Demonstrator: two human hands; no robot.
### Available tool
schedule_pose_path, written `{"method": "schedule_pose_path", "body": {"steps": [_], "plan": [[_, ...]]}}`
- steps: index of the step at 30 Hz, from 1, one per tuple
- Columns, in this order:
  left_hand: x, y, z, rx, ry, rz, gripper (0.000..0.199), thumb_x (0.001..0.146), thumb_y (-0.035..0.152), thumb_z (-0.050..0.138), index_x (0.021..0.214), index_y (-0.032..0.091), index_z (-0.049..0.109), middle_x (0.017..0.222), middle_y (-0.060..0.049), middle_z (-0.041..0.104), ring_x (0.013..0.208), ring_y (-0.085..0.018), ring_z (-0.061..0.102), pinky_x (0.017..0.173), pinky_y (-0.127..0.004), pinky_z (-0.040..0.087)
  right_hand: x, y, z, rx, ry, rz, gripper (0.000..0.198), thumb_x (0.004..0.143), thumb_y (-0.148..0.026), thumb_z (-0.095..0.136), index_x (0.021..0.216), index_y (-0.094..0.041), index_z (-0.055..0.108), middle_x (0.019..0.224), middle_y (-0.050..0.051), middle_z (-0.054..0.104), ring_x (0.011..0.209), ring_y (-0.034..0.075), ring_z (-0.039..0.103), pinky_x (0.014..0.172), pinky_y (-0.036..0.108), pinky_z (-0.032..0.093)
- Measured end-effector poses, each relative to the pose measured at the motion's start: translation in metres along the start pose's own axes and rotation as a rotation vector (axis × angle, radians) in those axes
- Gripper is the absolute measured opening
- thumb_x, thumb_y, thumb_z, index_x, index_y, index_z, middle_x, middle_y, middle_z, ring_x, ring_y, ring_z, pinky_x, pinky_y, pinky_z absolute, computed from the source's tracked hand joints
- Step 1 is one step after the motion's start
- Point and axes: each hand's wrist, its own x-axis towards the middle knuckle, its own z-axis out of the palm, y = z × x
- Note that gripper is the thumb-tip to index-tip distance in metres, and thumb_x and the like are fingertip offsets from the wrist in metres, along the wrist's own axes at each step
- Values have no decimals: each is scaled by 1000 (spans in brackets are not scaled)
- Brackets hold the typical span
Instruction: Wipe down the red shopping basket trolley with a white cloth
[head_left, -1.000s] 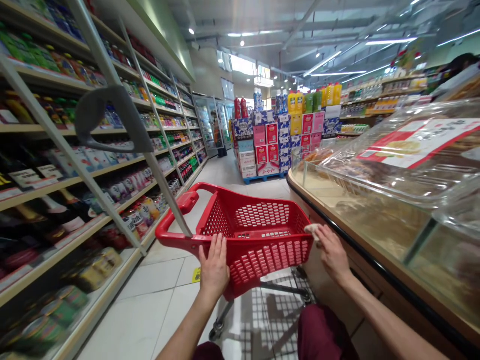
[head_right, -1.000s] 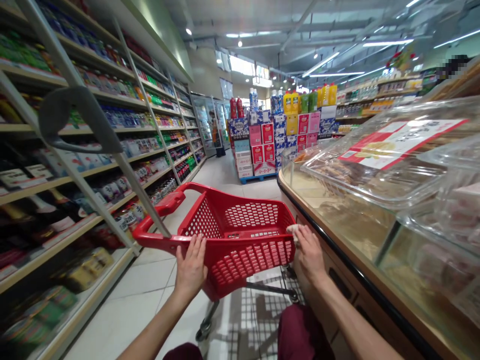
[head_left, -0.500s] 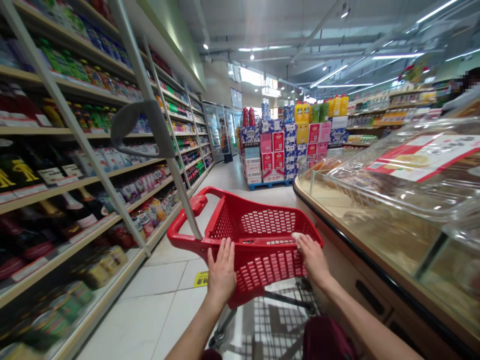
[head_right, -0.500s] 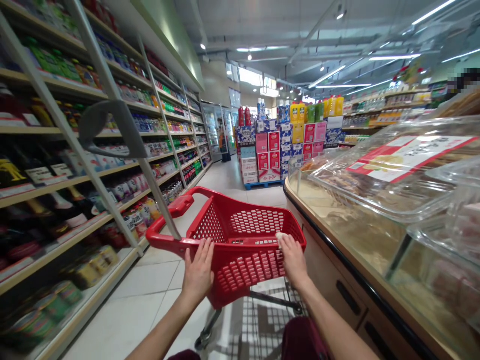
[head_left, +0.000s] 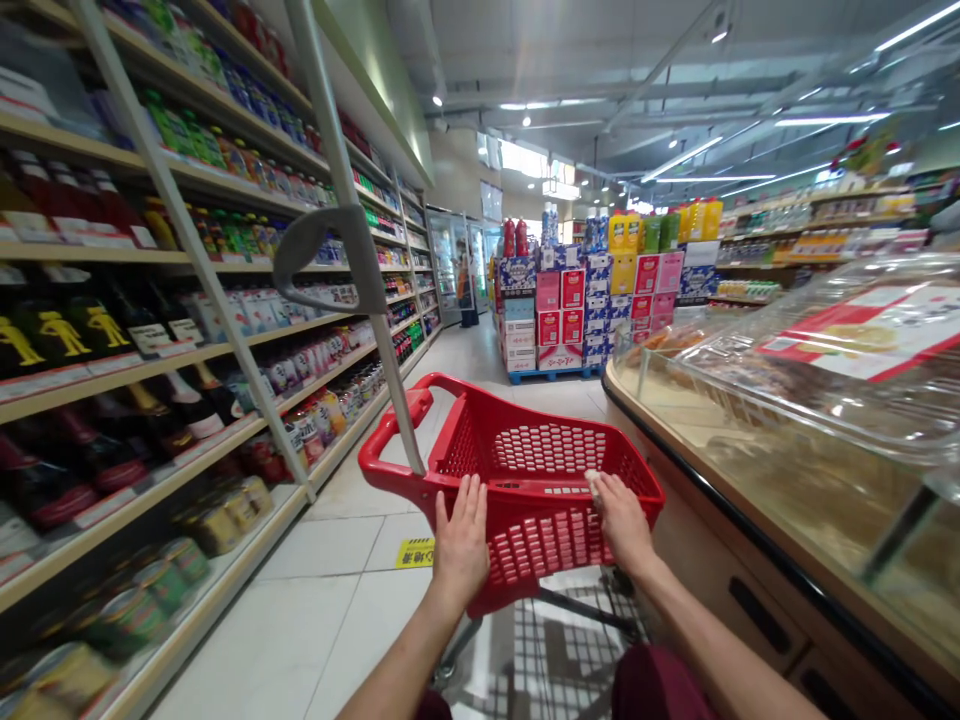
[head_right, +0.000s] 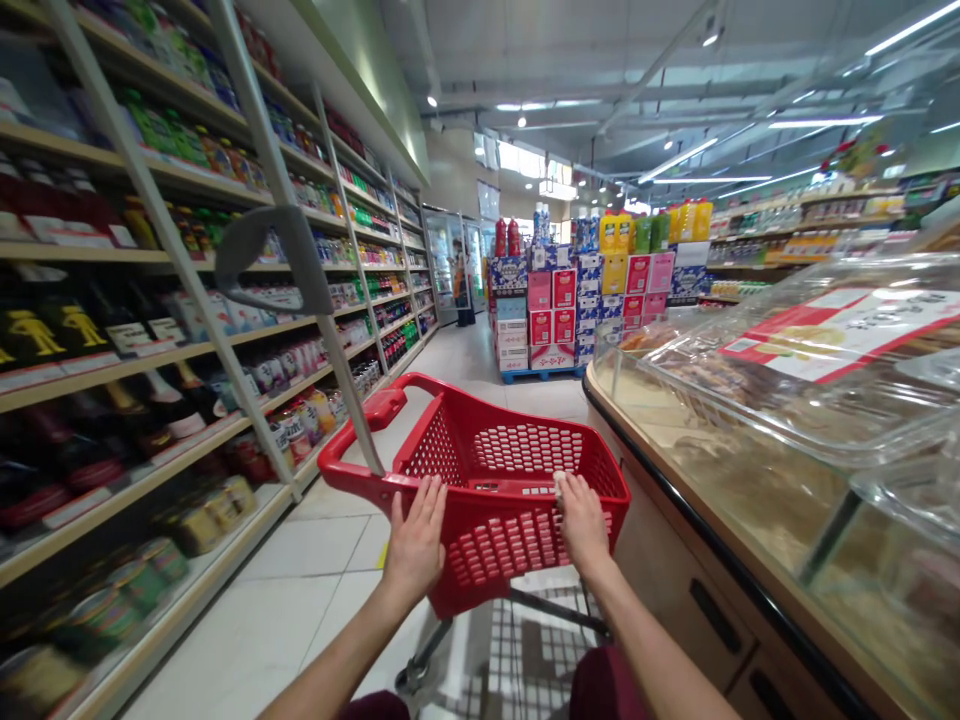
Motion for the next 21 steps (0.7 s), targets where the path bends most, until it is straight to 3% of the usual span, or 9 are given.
{"method": "schedule_pose_path", "body": {"steps": [3,7,9,11,13,15,18,21], "plan": [[0,4,0,-8,13,-1,65,67,17,40,131,8,31,140,-11,25,131,-24,19,106,-51,10,-1,-26,10,85,0,-85,42,81,-6,33,115,-14,55,119,13,55,115,22,45,94,43,39],[-1,-19,-11,-44,147,37,58,69,15,40,127,12,38,133,-9,41,126,-22,31,108,-46,6,18,-109,0,271,26,-365,46,80,-2,31,119,-17,51,120,9,55,117,17,43,94,37,41],[0,-45,-22,-16,274,-101,58,70,13,39,128,11,36,131,-11,43,125,-22,32,108,-47,5,50,-153,-29,357,84,-500,45,82,-4,32,122,-18,49,122,7,53,121,16,38,96,36,39],[1,-75,-34,38,314,-290,61,69,11,38,130,9,32,134,-13,39,127,-23,29,106,-51,7,96,-196,-69,409,202,-637,44,84,-7,32,125,-18,45,129,6,46,127,17,27,102,38,32],[1,-98,-43,79,223,-350,65,65,9,39,129,10,32,137,-13,34,128,-25,25,104,-55,8,146,-236,-107,422,320,-768,41,87,-11,31,124,-19,45,131,4,44,130,15,20,105,39,25],[1,-110,-47,100,116,-316,68,61,8,39,128,10,34,138,-11,32,129,-25,24,103,-57,9,186,-264,-129,369,364,-846,40,88,-12,31,125,-20,44,134,2,40,131,15,14,107,40,20],[-1,-112,-46,122,92,-297,69,60,8,38,129,9,34,139,-11,29,130,-24,22,103,-57,12,200,-272,-116,228,277,-1000,35,87,-12,35,119,-15,49,132,5,43,130,18,18,107,42,20],[-3,-109,-43,122,103,-292,69,60,8,38,129,9,32,139,-11,28,130,-24,21,102,-57,13,162,-247,-71,93,112,-1211,32,86,-14,39,115,-9,53,128,9,47,128,21,25,106,42,23]]}}
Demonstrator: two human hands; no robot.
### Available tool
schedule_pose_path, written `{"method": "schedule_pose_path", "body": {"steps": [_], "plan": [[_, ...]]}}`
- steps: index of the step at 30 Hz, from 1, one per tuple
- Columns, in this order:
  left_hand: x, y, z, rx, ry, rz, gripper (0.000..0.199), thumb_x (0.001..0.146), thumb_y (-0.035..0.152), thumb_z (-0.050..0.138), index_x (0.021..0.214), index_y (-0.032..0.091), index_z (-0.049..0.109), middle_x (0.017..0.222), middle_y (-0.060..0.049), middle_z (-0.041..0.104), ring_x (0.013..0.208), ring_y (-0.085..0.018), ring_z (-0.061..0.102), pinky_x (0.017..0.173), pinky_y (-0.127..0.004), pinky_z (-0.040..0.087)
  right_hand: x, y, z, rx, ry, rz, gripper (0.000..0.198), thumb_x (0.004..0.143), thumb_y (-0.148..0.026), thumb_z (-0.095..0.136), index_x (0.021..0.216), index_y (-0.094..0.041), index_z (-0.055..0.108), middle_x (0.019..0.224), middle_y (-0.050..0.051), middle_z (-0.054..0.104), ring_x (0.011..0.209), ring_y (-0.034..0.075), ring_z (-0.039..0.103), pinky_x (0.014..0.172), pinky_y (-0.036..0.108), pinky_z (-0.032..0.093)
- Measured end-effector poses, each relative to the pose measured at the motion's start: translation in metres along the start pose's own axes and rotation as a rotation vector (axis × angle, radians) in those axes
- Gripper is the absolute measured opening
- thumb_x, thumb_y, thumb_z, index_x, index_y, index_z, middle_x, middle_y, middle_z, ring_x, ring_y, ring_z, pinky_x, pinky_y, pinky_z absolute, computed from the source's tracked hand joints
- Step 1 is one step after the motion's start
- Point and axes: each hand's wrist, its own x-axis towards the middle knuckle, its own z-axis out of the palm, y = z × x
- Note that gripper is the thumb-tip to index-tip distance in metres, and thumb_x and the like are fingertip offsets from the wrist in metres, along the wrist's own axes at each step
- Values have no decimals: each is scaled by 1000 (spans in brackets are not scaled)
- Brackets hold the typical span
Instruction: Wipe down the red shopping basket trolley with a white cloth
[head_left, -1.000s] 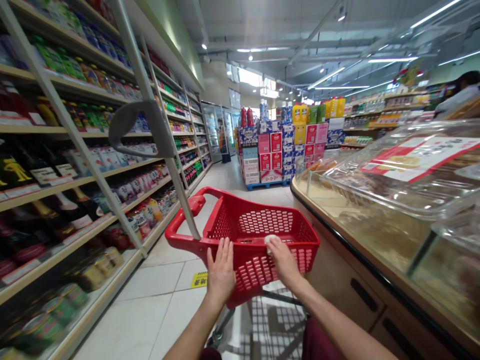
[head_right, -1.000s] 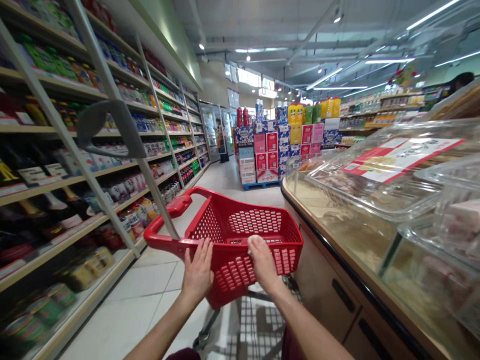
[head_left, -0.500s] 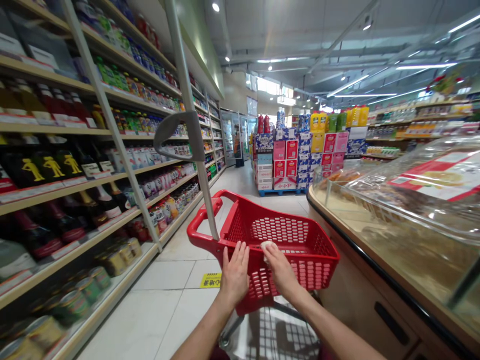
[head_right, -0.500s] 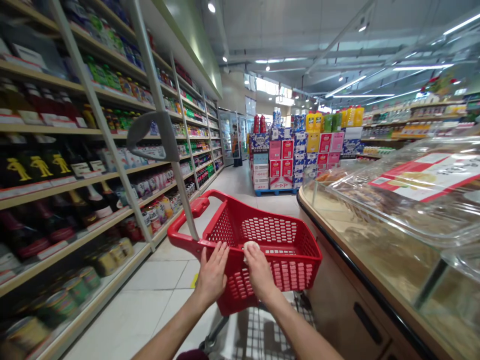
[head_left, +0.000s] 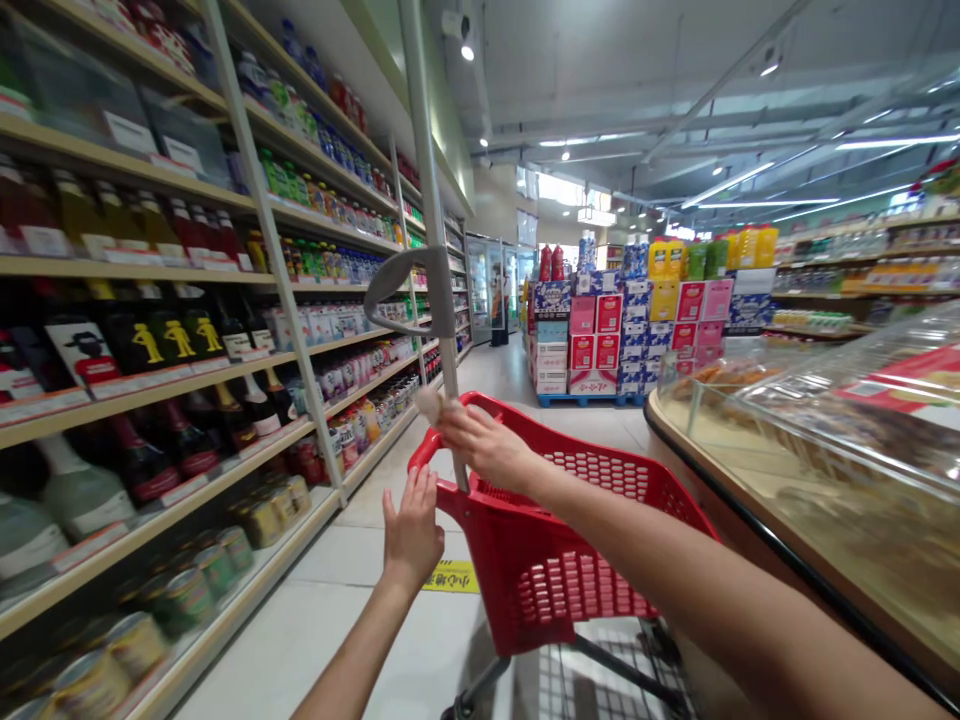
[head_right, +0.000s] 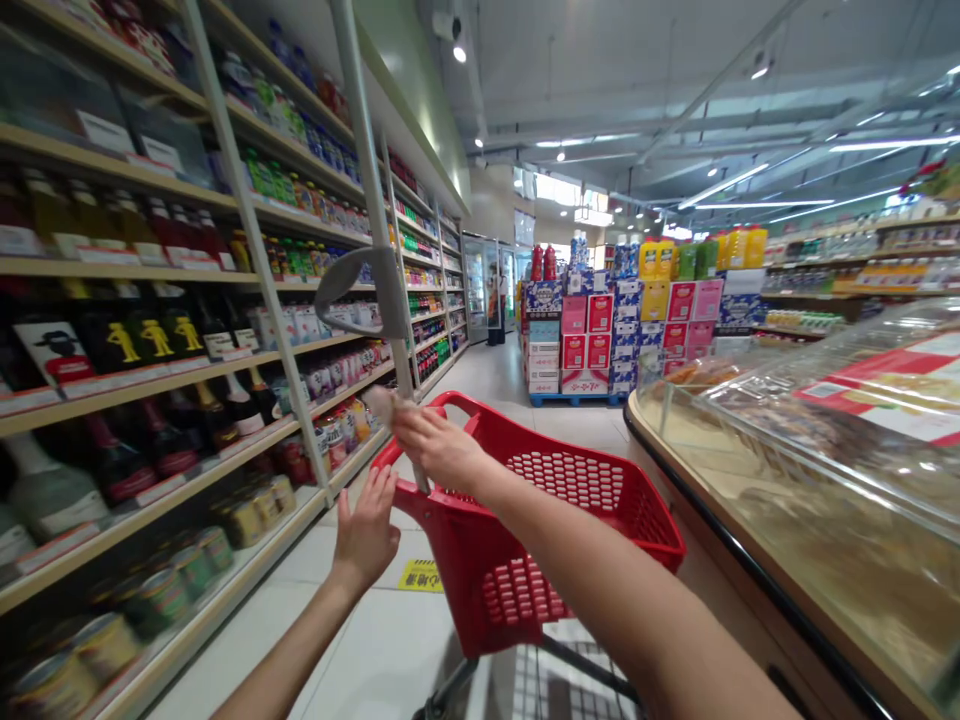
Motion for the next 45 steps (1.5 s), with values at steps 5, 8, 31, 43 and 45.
{"method": "schedule_pose_path", "body": {"steps": [5,8,31,43,45], "plan": [[0,0,1,-22,2,-7,70,59,9,39,129,7,33,138,-13,30,130,-24,21,103,-55,15,-28,-17,15,23,-115,-84,33,86,-15,39,115,-10,52,123,8,52,124,19,33,104,37,28],[0,0,1,-18,22,7,71,58,7,39,129,9,32,139,-12,28,130,-25,20,102,-57,15,9,8,-10,-11,-14,88,40,84,-10,38,124,-9,44,133,9,41,129,22,22,106,43,22],[23,0,-20,-196,97,145,14,74,31,55,83,20,54,88,-5,62,95,-24,52,96,-51,25,-177,-78,88,250,222,975,51,76,0,34,119,-22,52,119,8,55,115,20,45,95,44,40],[17,80,-38,-434,-43,394,28,73,23,49,100,19,56,97,-6,62,94,-20,53,96,-41,33,-149,-88,20,455,386,1052,47,78,-6,36,119,-19,51,125,9,50,117,20,43,97,41,37],[26,76,-38,-497,-47,320,33,77,29,45,109,21,53,111,-7,58,106,-21,48,100,-47,27,-167,-85,9,425,371,1067,48,76,-4,36,117,-20,54,123,9,52,116,19,45,96,41,39]]}}
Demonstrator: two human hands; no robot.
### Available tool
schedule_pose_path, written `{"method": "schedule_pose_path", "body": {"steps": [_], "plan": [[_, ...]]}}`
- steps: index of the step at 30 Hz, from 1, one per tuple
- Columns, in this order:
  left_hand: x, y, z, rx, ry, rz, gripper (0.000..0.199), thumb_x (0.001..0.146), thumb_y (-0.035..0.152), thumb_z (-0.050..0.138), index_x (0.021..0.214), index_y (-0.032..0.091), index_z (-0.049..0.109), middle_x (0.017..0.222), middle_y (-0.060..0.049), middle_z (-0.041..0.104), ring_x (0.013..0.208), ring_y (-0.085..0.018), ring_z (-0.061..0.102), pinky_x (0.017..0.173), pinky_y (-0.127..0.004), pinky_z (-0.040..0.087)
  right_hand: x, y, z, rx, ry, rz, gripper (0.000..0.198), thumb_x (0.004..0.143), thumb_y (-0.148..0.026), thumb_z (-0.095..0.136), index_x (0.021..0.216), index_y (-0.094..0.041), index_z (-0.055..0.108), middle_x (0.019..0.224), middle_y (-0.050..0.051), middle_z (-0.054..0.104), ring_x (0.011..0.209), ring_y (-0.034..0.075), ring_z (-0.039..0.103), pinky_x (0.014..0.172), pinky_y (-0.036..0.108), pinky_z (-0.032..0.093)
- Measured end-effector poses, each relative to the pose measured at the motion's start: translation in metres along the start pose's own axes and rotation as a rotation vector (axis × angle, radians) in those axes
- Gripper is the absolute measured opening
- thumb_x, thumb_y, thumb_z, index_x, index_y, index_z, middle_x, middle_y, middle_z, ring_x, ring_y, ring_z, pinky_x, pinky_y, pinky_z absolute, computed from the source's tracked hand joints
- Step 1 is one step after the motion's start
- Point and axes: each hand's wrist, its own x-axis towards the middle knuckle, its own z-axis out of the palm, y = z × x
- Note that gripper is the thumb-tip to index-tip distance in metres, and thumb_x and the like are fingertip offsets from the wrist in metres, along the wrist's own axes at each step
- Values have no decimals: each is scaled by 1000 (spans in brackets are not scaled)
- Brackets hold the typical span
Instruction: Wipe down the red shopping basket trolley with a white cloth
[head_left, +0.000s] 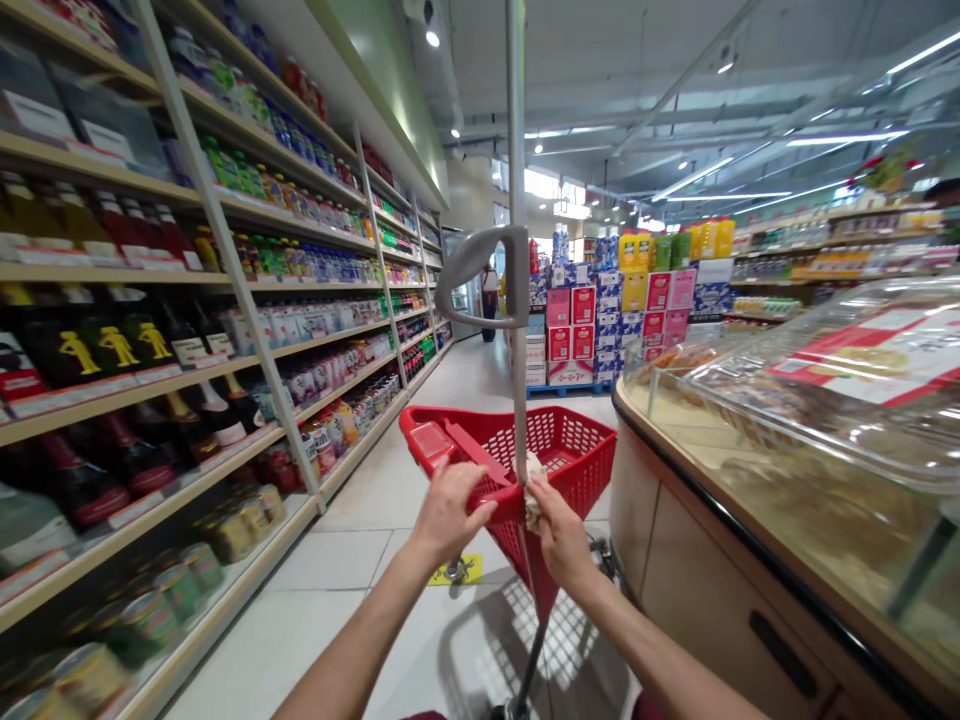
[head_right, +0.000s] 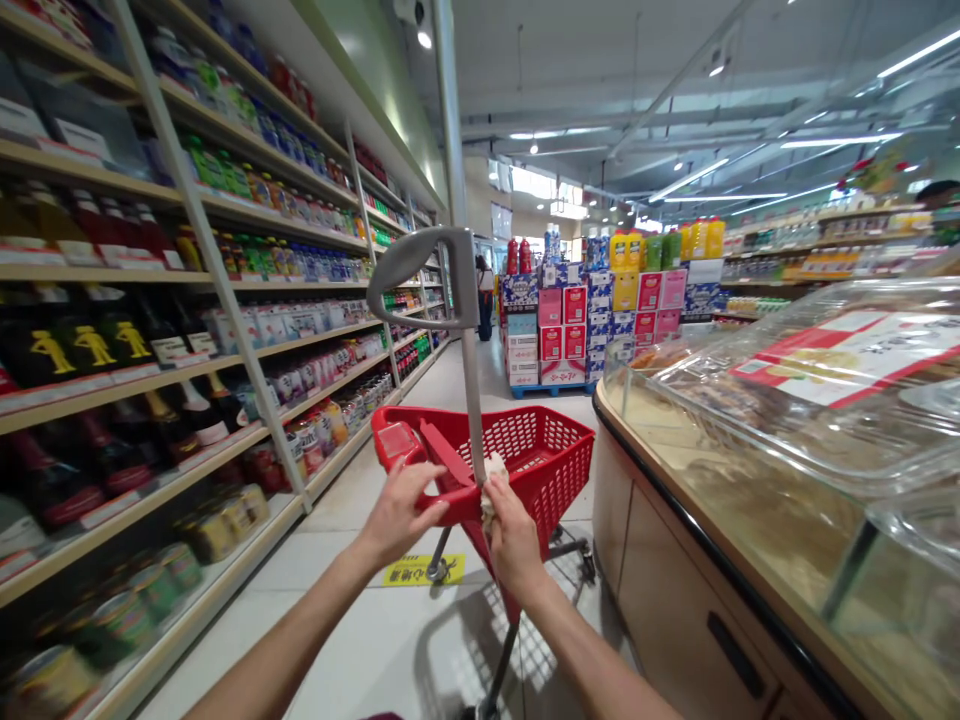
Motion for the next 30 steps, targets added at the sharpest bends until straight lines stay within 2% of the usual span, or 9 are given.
{"method": "schedule_pose_path", "body": {"steps": [3,7,11,14,16,19,22,24,30], "plan": [[11,-8,6,-10,55,-225,31,82,33,37,102,22,58,127,-8,47,122,-26,34,99,-55,24,-3,-3,-18,-38,26,2,48,75,-3,34,116,-19,54,120,9,54,113,18,48,95,39,40],[17,9,25,2,60,-262,28,81,34,39,82,22,64,132,-8,41,126,-27,27,100,-55,21,15,-18,-29,-68,-48,-66,48,73,-4,35,115,-16,54,121,10,53,114,18,47,97,37,39],[18,29,32,-12,50,-222,27,81,36,41,89,23,63,135,-9,37,127,-27,26,100,-59,16,51,-5,-50,-159,-174,0,46,67,-2,38,101,-20,62,106,5,63,100,17,57,89,34,45],[21,20,29,-37,5,-142,31,82,36,39,104,24,57,134,-7,40,126,-24,29,102,-57,16,68,10,-72,-185,-240,65,41,68,-3,39,91,-23,65,92,1,67,85,16,62,77,29,49],[23,7,28,-34,38,-214,37,83,35,35,115,22,50,134,-8,40,127,-23,28,102,-55,19,70,9,-80,-207,-227,104,40,68,-3,38,91,-22,65,86,1,68,79,16,63,72,27,50],[26,-6,31,2,92,-346,43,84,37,31,120,17,46,135,-11,37,129,-25,22,101,-54,21,64,-14,-74,-247,-248,44,40,69,-3,39,96,-21,63,86,1,68,80,16,62,71,26,49],[25,-4,35,24,92,-324,44,84,38,33,120,16,46,135,-11,38,129,-25,23,101,-55,20,58,-37,-53,-277,-274,-167,38,73,-5,41,102,-20,61,100,5,65,93,16,58,81,27,47],[23,1,35,34,91,-294,42,83,36,34,120,18,46,134,-11,39,128,-25,25,101,-55,21,56,-36,-48,-334,-239,-237,36,77,-8,42,106,-19,59,108,7,61,101,17,54,88,30,43],[19,18,35,67,74,-243,43,80,33,41,120,17,45,133,-10,40,128,-24,26,101,-54,21,56,13,-78,-516,-35,65,39,77,-7,38,106,-22,59,107,7,62,98,20,57,84,36,46]]}}
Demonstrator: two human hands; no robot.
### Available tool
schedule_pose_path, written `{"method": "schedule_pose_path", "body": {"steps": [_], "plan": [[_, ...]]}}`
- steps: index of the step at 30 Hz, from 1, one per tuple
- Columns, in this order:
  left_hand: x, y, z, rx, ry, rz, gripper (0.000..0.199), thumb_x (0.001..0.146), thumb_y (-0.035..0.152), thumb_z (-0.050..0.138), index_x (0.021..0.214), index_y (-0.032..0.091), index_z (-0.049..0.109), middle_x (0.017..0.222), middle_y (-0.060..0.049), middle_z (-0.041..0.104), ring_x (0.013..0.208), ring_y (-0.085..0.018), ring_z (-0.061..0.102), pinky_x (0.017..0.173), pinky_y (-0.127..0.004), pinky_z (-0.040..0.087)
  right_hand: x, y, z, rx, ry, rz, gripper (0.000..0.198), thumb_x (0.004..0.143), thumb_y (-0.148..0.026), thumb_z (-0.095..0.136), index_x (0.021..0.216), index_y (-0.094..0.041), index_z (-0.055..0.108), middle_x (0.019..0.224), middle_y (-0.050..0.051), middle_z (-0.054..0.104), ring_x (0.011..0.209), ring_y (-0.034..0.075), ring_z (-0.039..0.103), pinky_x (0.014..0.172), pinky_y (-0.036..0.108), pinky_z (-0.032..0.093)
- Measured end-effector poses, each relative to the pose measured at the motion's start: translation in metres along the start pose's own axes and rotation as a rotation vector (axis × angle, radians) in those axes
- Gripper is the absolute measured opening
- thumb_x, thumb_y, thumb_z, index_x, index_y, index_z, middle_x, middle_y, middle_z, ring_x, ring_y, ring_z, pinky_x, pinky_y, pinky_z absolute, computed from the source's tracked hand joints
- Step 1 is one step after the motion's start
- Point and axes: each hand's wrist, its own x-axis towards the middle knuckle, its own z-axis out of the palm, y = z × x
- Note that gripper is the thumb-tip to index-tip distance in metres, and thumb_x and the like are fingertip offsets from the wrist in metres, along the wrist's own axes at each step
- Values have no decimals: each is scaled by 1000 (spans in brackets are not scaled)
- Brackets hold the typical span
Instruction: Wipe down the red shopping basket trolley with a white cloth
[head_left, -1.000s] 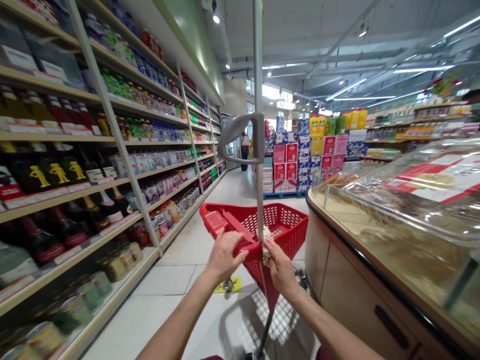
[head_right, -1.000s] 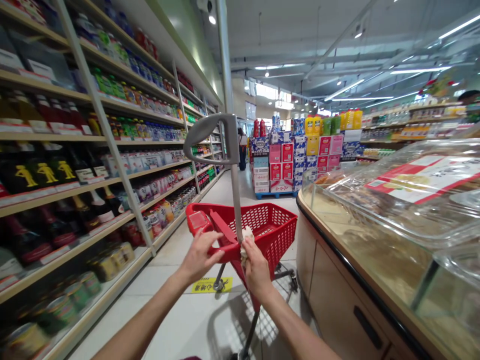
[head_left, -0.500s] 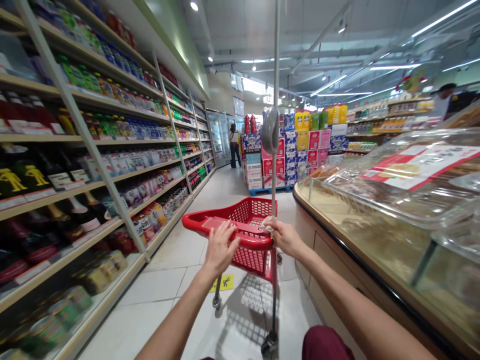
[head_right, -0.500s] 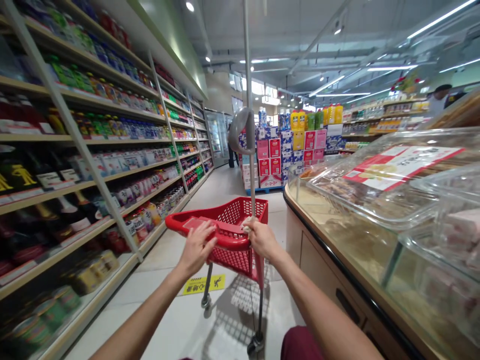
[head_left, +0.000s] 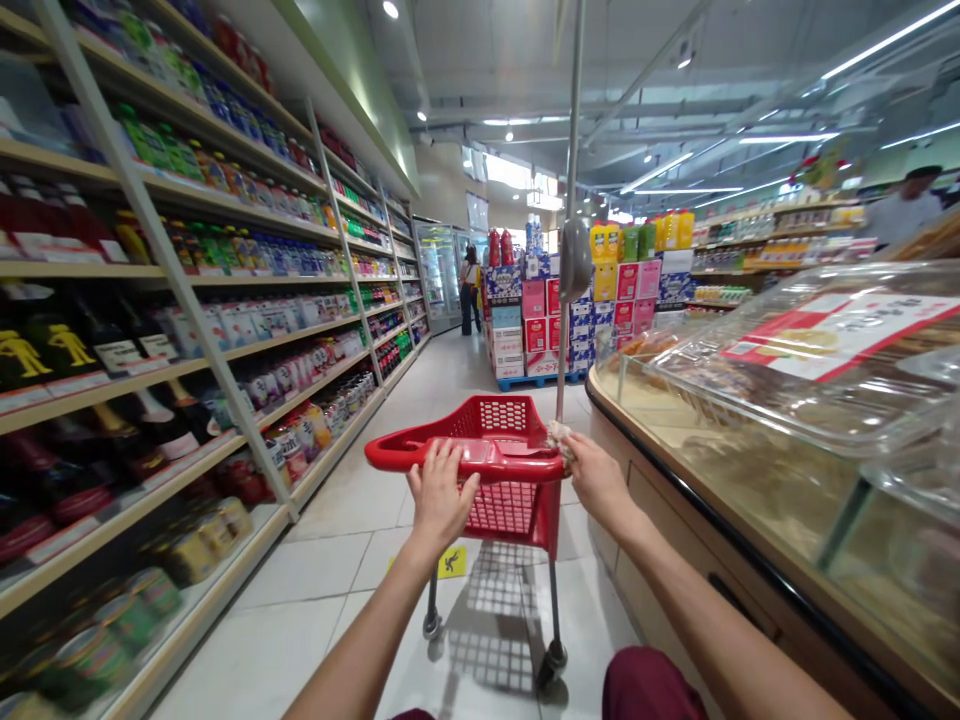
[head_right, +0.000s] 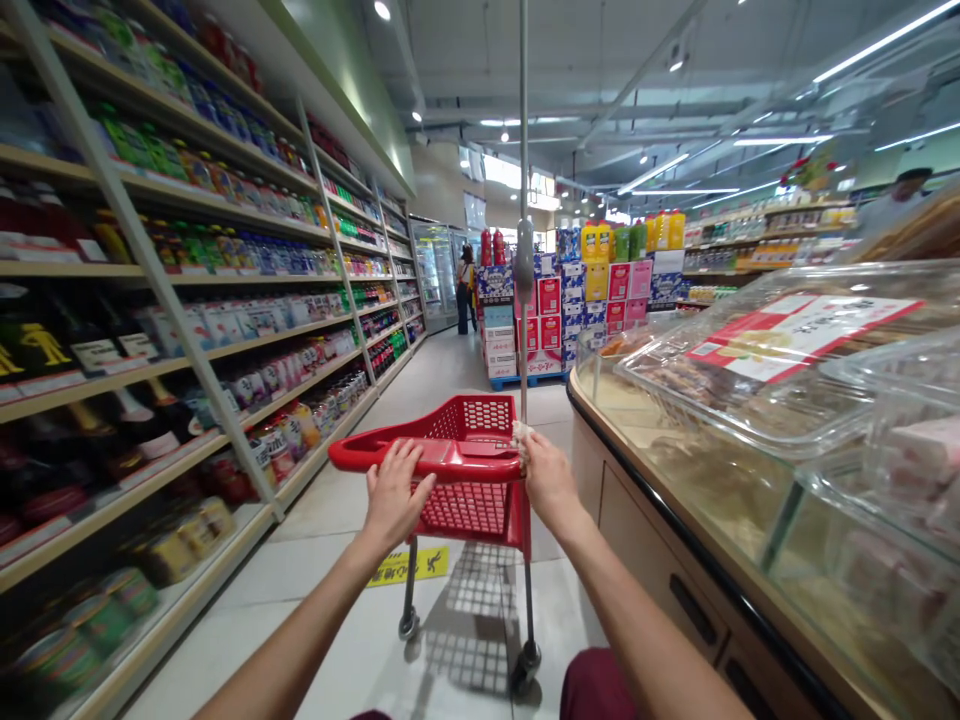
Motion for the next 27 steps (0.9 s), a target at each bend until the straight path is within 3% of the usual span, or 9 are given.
{"method": "schedule_pose_path", "body": {"steps": [6,9,13,16,18,21,23,25,27], "plan": [[1,0,-6,-102,-35,16,38,80,29,40,116,18,49,130,-10,44,126,-25,30,101,-58,17,2,-59,36,219,-38,-170,43,76,-5,38,116,-14,52,119,13,54,115,22,45,96,41,38],[9,4,-13,-212,76,-49,37,85,27,29,115,20,49,128,-9,47,122,-21,37,101,-54,22,8,-81,40,352,-97,-135,45,82,-15,37,127,-12,41,124,14,50,120,23,40,98,42,34],[14,41,-6,-187,21,146,43,84,29,31,126,20,38,133,-9,41,125,-20,33,103,-51,20,11,-67,22,534,-126,-48,47,91,-29,22,136,-16,22,124,10,50,114,17,47,90,32,41],[12,60,6,-56,-54,276,44,80,28,43,122,17,43,128,-12,46,123,-24,35,103,-50,21,6,-47,13,393,-62,-34,46,90,-36,27,132,-17,33,119,10,54,112,20,48,93,37,36],[10,48,9,3,-22,334,41,80,24,43,120,17,45,127,-11,48,123,-23,37,104,-49,22,1,-34,12,261,-67,-96,45,88,-37,32,126,-15,41,110,11,60,105,22,52,95,42,31],[9,-2,1,40,22,396,39,83,21,36,121,21,44,126,-7,49,120,-19,40,105,-48,19,-3,-23,15,193,-70,-122,43,88,-33,32,122,-12,46,92,9,65,87,20,57,88,39,35],[9,-32,-4,47,114,244,39,82,20,35,120,18,45,124,-10,51,117,-20,44,103,-49,23,-3,-21,17,209,-20,-78,41,88,-30,30,121,-12,47,88,7,65,82,19,57,84,37,36],[9,-38,-4,28,179,146,39,82,19,35,119,14,46,122,-12,52,115,-21,46,100,-47,29,-3,-20,19,223,34,-33,40,87,-27,29,120,-14,47,89,6,65,82,18,56,83,36,35],[8,-20,3,-1,159,258,39,82,18,34,119,14,45,122,-12,52,116,-19,45,100,-42,32,-4,-18,21,232,58,-20,39,87,-25,29,120,-15,47,90,6,65,83,18,55,83,36,35]]}}
